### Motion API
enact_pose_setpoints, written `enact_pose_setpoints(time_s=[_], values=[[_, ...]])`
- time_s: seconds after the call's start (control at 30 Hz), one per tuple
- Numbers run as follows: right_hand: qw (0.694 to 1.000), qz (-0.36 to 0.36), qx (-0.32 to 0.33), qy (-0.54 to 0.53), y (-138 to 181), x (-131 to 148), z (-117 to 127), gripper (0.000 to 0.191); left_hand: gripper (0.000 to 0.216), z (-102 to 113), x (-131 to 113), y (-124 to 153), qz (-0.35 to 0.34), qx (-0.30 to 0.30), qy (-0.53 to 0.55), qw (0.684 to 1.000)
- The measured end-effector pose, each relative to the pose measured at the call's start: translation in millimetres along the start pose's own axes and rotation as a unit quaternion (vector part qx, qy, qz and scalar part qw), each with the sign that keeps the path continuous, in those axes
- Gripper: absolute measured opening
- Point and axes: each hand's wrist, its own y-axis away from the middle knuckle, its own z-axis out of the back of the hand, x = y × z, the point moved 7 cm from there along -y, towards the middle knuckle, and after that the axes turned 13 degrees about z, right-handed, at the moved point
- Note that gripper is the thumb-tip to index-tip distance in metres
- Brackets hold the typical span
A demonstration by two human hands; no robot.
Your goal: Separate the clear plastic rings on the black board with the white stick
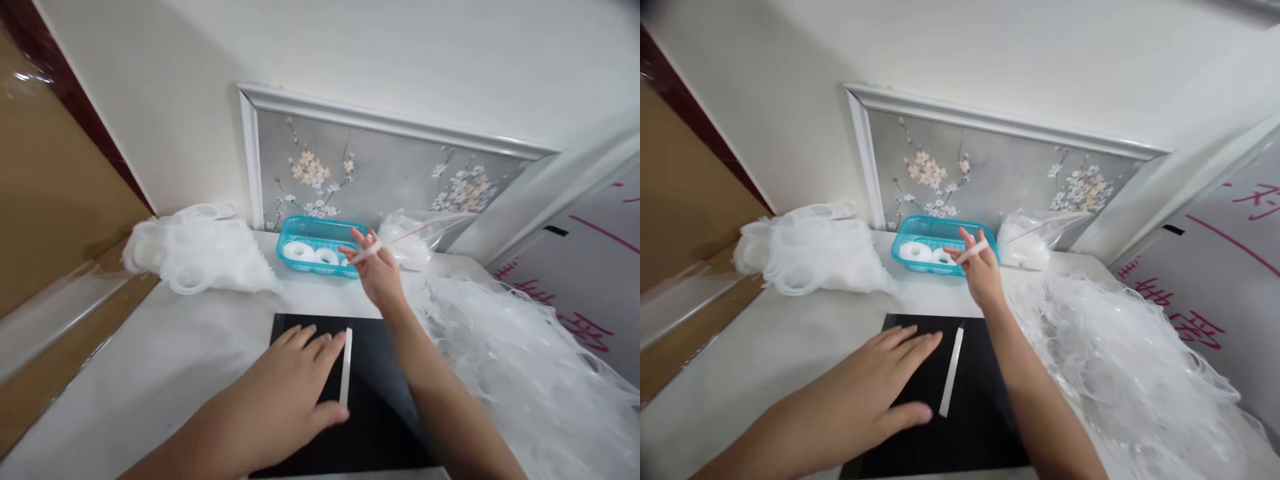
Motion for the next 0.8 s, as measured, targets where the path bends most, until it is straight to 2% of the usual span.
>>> enact_pose_setpoints(time_s=[0.03,0.07,0.1,0.17,0.3,0.43,0.6,0.8], values=[[0.992,0.005,0.069,0.101,-19.4,-8.0,-5.5,0.043,0.066,3.1,2.5,7.5,0.003,0.009,-0.005,1.000],[0.962,0.006,0.141,0.233,-36.8,-17.5,-10.8,0.046,0.063,8.2,4.5,14.4,0.008,0.002,-0.005,1.000],[0.916,-0.003,0.213,0.341,-50.6,-28.9,-16.6,0.047,0.060,14.1,5.7,20.2,0.015,-0.010,-0.004,1.000],[0.845,-0.025,0.291,0.447,-69.9,-48.0,-24.2,0.045,0.061,24.3,5.6,27.5,0.026,-0.025,-0.008,0.999],[0.758,-0.044,0.374,0.532,-78.8,-74.9,-40.9,0.032,0.074,31.2,3.5,29.5,0.043,0.026,-0.041,0.998],[0.672,-0.053,0.436,0.596,-73.2,-95.4,-52.0,0.024,0.074,35.1,6.3,30.6,0.041,0.028,-0.048,0.998],[0.618,-0.059,0.472,0.626,-71.1,-99.8,-57.5,0.028,0.073,41.1,6.5,34.3,0.012,-0.011,-0.019,1.000],[0.585,-0.060,0.481,0.651,-69.0,-105.0,-58.7,0.031,0.075,47.7,23.8,31.5,0.095,0.021,-0.075,0.992]])
